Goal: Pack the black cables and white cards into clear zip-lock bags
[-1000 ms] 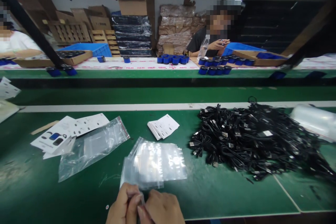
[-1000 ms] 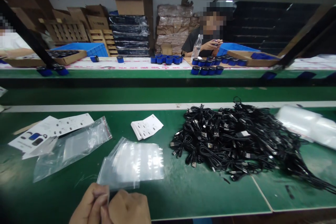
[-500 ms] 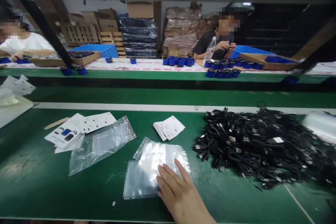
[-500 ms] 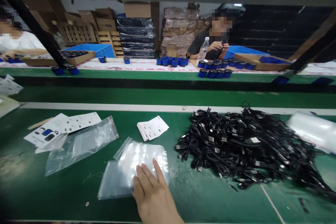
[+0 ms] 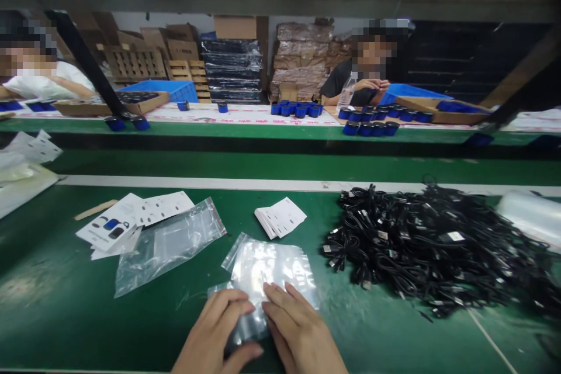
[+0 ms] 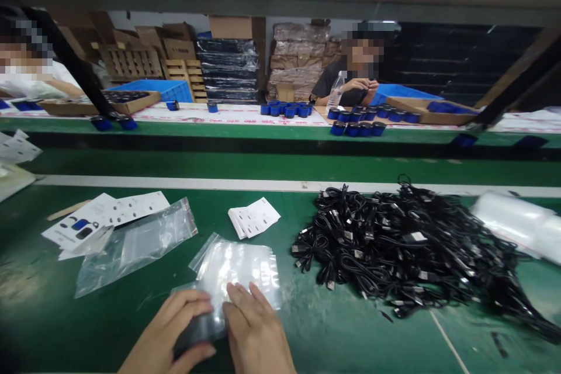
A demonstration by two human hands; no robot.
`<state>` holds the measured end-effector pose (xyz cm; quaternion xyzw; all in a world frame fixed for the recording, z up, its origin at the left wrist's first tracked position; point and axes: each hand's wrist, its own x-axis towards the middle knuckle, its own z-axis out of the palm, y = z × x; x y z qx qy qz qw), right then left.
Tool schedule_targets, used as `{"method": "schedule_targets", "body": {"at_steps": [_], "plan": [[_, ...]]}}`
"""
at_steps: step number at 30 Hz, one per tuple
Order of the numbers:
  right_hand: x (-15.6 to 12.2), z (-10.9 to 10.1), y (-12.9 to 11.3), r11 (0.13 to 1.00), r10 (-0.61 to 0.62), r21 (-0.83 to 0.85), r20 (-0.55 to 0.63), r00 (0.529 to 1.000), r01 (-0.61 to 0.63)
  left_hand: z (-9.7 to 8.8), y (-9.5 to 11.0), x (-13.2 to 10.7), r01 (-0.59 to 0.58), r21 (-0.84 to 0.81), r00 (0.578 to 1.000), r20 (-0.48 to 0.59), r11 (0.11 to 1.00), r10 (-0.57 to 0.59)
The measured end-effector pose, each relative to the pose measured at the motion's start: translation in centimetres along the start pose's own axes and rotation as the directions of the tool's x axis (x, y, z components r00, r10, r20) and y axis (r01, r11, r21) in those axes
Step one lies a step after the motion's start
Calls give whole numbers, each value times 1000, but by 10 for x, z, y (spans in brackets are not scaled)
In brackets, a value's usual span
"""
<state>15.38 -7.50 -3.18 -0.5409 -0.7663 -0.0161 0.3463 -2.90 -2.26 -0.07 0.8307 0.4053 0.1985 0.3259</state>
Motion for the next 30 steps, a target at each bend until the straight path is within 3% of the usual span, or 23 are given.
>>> {"method": "schedule_targets", "body": {"at_steps": [2,7,10,14,18,21,24,26,30], "plan": [[-6,0,1,996,69,-54,17,998,-68,4,3,25,59,158,997,-53,986,-51],[-13,6,2,962,271,-34,6,963,-270,-3,8,56,4,221,1000,2,975,-4],[-11,4,5,953,301,28,-10,953,-301,-5,3,56,-93,227,995,-3,969,97],[3,-9,6,903,400,179,-13,917,-391,0,-3,46,-242,240,958,-95,940,271],[24,-26,4,776,481,383,154,863,-501,6,-3,33,-302,279,926,-142,912,350],[31,-35,5,696,509,413,292,810,-587,11,-4,21,-200,321,952,-161,926,261],[29,-40,10,684,568,358,285,772,-636,15,-8,16,-3,272,992,-124,962,39],[27,-41,13,682,598,331,260,758,-652,14,-9,19,100,227,991,-112,969,-76],[27,-41,13,665,648,323,200,735,-674,5,3,34,29,153,985,-173,988,-2]]}}
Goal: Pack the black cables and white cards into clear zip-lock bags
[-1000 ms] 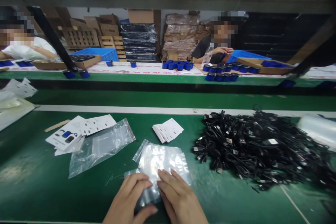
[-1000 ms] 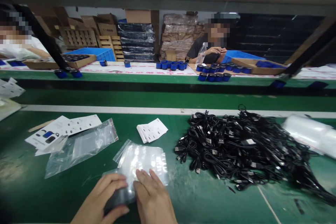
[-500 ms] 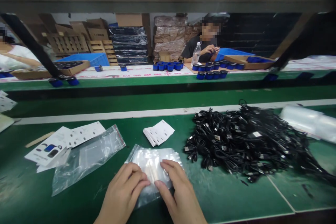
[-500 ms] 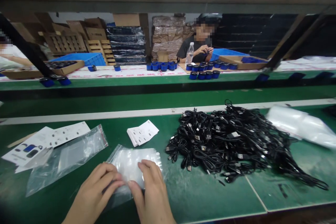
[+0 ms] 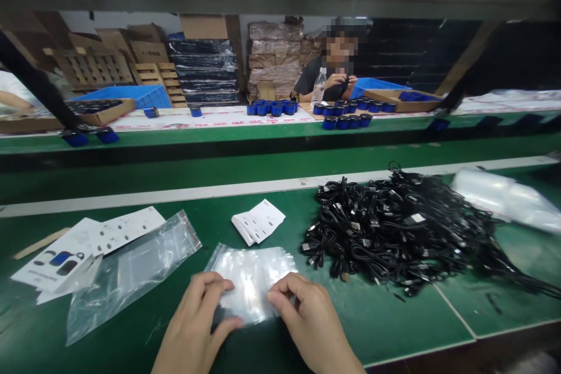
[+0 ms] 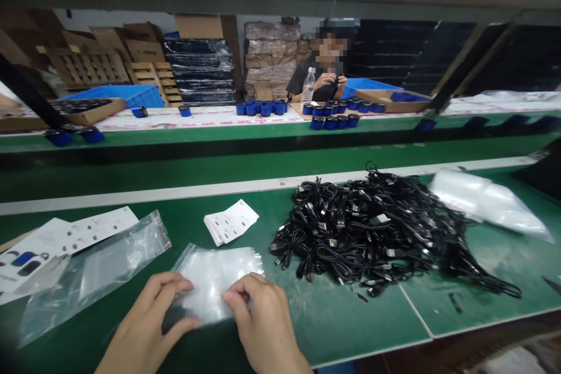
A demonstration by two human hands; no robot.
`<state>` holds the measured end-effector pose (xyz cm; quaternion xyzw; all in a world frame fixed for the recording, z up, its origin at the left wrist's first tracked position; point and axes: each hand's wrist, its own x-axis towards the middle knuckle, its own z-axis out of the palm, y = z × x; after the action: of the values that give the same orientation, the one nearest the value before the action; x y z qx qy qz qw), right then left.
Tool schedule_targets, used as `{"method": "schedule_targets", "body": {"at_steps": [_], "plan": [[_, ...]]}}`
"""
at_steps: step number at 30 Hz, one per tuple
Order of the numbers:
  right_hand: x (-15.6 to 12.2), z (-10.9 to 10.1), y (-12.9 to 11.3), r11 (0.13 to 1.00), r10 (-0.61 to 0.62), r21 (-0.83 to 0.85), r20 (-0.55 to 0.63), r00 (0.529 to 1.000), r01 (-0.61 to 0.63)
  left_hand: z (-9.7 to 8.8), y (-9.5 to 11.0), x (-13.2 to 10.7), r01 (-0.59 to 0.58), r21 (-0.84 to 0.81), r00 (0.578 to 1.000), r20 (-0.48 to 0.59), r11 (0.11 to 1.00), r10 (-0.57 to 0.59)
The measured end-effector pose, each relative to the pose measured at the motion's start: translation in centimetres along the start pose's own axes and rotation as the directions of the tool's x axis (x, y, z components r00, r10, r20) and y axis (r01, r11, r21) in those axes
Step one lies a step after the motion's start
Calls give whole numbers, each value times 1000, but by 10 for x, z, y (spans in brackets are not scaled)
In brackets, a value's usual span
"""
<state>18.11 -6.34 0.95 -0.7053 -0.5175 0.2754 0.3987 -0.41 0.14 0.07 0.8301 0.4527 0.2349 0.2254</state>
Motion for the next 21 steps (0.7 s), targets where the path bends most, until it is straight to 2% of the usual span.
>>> {"method": "schedule_targets", "body": {"at_steps": [2,6,11,15,19,21], "plan": [[-1,3,-2,1000,-6,27,-26,1000,7,-6,12,6,29,-80,999,32,996,-26],[-6,16,-2,993,-99,56,-34,994,101,-7,33,6,230,-250,960,214,940,-178],[-10,32,3,983,-164,78,-66,984,169,-1,38,4,337,-265,922,287,903,-260],[-8,29,2,984,-116,136,-1,993,115,-3,32,3,399,-366,887,386,841,-253],[-6,19,-2,973,-25,231,130,991,-5,-3,27,4,518,-477,823,504,710,-263],[-7,15,-3,964,-17,266,162,987,-27,-2,27,4,573,-500,790,547,649,-277]]}}
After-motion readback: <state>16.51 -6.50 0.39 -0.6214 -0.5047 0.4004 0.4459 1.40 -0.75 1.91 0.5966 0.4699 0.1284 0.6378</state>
